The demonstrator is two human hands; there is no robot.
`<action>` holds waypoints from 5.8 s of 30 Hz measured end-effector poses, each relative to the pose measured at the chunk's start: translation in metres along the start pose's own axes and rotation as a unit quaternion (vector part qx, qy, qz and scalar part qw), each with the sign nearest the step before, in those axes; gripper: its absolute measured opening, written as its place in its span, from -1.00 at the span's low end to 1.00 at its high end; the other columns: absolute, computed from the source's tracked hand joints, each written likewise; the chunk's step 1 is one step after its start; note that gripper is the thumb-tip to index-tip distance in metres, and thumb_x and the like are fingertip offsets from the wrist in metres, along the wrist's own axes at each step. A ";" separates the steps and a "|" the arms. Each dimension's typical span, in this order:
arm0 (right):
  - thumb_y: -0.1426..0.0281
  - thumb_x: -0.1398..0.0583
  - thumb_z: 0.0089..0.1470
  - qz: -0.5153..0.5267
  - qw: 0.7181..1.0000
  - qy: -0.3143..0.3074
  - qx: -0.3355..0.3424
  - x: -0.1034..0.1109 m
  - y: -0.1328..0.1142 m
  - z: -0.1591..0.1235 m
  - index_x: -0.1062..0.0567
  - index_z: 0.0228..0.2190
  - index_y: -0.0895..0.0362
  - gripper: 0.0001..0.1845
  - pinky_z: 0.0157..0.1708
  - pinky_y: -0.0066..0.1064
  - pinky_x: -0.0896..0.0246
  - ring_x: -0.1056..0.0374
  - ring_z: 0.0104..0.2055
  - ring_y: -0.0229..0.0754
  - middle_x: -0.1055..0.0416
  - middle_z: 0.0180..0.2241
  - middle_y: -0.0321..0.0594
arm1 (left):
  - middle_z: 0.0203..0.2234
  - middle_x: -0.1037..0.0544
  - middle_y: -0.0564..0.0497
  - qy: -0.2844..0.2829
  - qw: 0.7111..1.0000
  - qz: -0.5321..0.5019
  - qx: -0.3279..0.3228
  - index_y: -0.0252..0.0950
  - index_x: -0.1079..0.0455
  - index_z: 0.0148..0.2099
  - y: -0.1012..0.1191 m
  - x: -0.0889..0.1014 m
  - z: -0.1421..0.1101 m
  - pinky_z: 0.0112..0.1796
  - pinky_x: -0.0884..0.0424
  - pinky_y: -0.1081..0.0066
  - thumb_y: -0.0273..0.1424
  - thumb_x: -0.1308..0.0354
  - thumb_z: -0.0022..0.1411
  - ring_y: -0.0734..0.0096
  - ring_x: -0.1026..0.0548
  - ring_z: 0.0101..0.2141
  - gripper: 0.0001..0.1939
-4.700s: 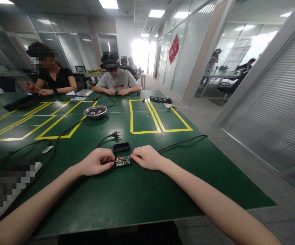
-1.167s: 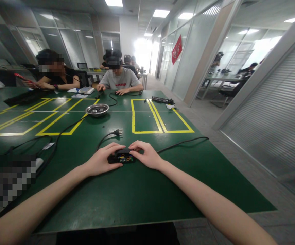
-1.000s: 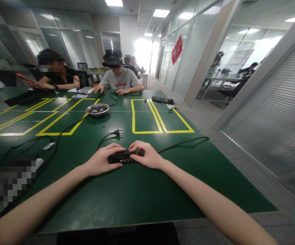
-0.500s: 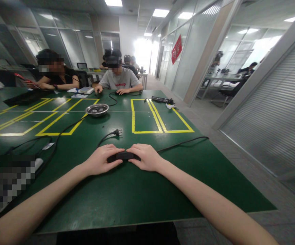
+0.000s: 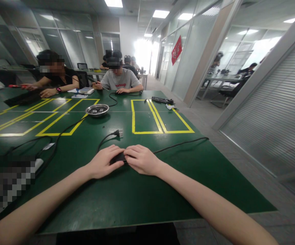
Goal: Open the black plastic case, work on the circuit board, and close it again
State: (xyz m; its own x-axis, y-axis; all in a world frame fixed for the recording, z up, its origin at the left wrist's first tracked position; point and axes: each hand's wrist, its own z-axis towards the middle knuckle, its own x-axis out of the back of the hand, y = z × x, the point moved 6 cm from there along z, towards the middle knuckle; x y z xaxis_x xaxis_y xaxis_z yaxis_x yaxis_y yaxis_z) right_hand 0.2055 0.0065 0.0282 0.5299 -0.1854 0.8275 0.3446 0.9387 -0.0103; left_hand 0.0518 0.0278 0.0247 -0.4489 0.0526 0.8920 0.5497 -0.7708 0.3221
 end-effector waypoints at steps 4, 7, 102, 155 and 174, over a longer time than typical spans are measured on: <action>0.47 -0.13 0.31 -0.026 1.000 0.005 -0.007 -0.001 0.001 -0.001 -0.49 -0.12 0.08 -0.84 0.02 -0.13 -0.41 -0.44 0.10 0.01 -0.50 0.06 0.02 | -0.24 -0.59 -0.07 -0.004 0.998 -0.031 0.060 -0.28 -0.47 -0.09 -0.005 -0.004 -0.001 -0.17 -0.45 0.28 -0.14 -0.03 0.50 0.20 -0.54 -0.22 -0.66; 0.38 -0.23 0.25 0.005 0.997 -0.040 -0.073 -0.005 0.013 -0.003 -0.45 -0.04 0.09 -0.76 -0.13 -0.25 -0.44 -0.51 -0.07 -0.04 -0.51 0.04 0.02 | -0.24 -0.57 -0.02 0.015 0.996 -0.052 0.066 -0.26 -0.43 -0.07 -0.009 -0.003 -0.002 -0.21 -0.44 0.32 -0.12 -0.16 0.43 0.24 -0.53 -0.25 -0.71; 0.30 0.02 0.35 -0.156 0.660 0.068 -0.732 0.085 0.203 -0.180 -0.52 0.08 0.25 -0.52 -0.19 -0.27 -0.35 -0.55 -0.23 0.05 -0.55 -0.49 -0.06 | 0.44 -0.18 -0.16 -0.096 0.995 0.020 0.032 -0.16 -0.25 0.42 -0.020 -0.025 -0.008 0.39 -0.07 -0.04 -0.05 -0.02 0.50 0.04 -0.14 0.43 -0.43; 0.32 -0.31 0.15 0.189 0.973 -0.003 -0.130 -0.003 0.026 -0.007 -0.60 -0.18 0.11 -0.80 -0.15 -0.35 -0.41 -0.52 -0.17 -0.12 -0.57 -0.17 -0.10 | -0.14 -0.61 -0.11 -0.017 0.997 -0.049 -0.057 -0.23 -0.41 0.19 0.014 0.001 -0.004 -0.05 -0.47 0.22 -0.08 -0.30 0.23 0.13 -0.56 -0.13 -0.44; 0.40 -0.20 0.08 0.096 0.980 -0.069 -0.162 0.009 0.043 -0.022 -0.48 -0.38 0.09 -0.95 -0.46 -0.44 -0.14 -0.32 -0.52 -0.25 -0.45 -0.51 -0.31 | 0.14 -0.57 -0.21 -0.036 0.998 -0.027 -0.046 -0.24 -0.43 0.23 -0.003 0.001 -0.001 0.33 -0.14 -0.02 0.09 -0.45 0.03 -0.02 -0.50 0.16 -0.18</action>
State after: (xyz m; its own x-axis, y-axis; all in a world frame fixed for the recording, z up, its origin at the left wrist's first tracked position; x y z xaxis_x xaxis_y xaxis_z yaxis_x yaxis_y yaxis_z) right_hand 0.2419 0.0390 0.0233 0.5073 0.0484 0.8604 0.4881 0.8067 -0.3332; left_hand 0.0489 0.0290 0.0240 -0.4220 0.1386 0.8959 0.4576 -0.8206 0.3425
